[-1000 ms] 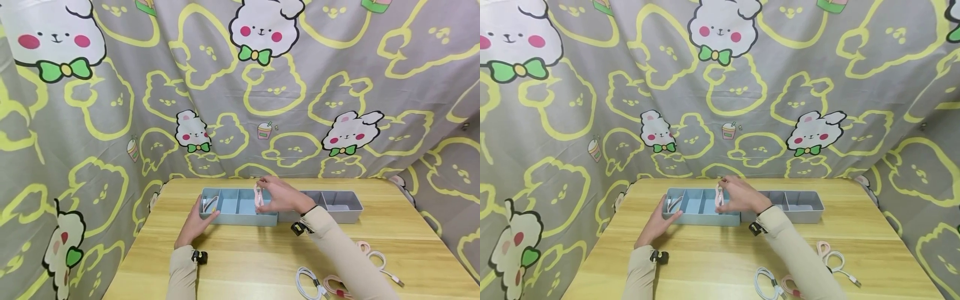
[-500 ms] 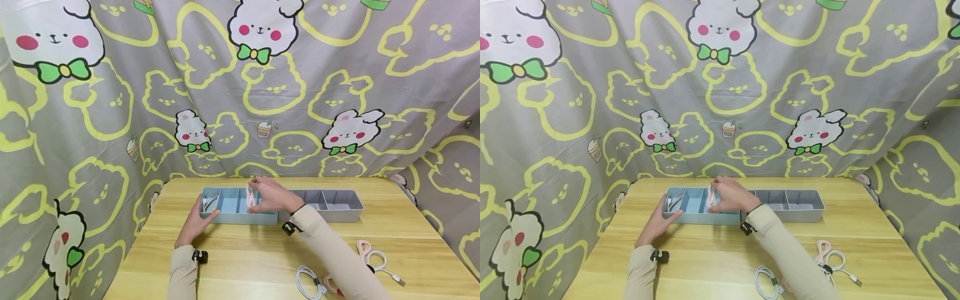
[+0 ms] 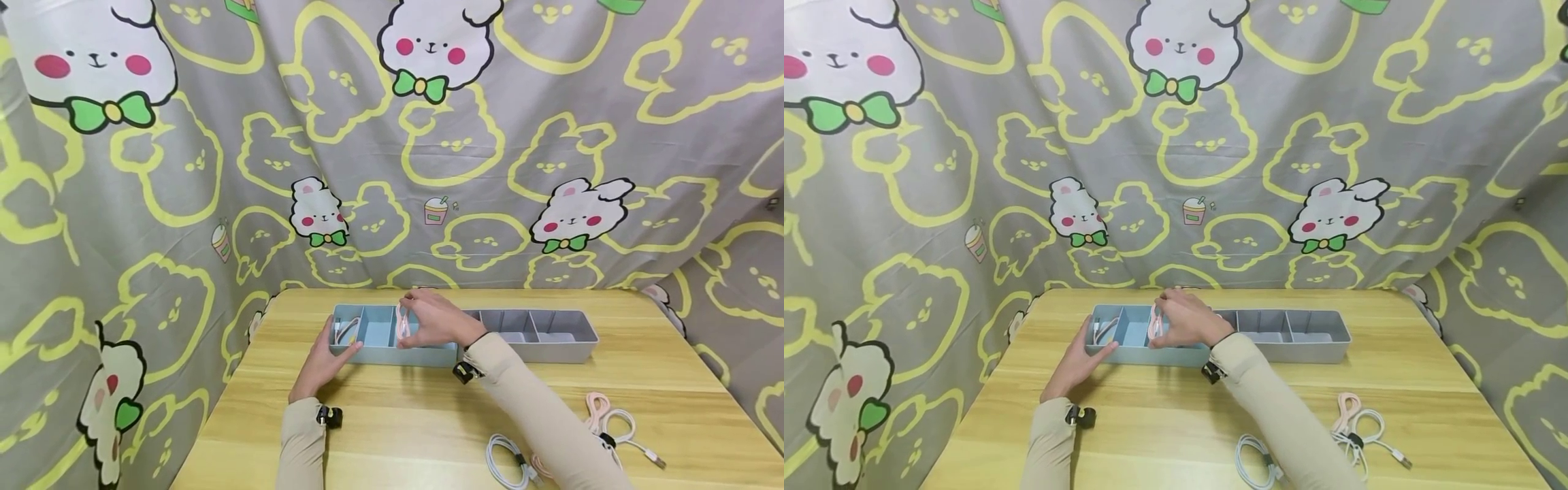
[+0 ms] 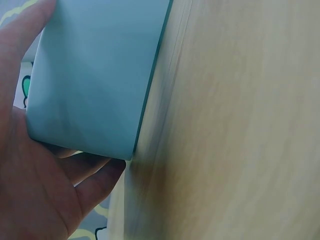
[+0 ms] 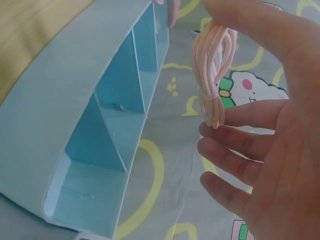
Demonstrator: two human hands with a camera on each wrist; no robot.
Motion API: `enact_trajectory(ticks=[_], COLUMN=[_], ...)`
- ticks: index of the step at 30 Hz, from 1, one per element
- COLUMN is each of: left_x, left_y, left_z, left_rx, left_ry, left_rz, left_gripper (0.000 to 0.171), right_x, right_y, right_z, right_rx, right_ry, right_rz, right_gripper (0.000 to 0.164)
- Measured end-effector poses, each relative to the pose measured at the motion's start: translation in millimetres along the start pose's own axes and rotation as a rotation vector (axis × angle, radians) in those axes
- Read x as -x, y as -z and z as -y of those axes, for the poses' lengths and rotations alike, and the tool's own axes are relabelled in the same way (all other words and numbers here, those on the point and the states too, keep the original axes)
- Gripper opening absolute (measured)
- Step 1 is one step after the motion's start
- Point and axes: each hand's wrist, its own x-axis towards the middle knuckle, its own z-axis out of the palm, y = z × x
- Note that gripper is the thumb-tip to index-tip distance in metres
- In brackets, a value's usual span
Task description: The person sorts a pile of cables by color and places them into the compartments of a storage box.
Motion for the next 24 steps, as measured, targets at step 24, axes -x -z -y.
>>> enact_trajectory(ticks=[24], left_x=[-1.3], left_y=[-0.2], left_z=[-2.8], left_rx=[0.028], left_ry=[-0.011], left_rz=[0.001], left_gripper=[0.115], right_x=[-24], right_y=[-15], right_z=[15], right_rx=[0.01], right_ry=[0.017], right_rz=[0.002], right_gripper=[0.082])
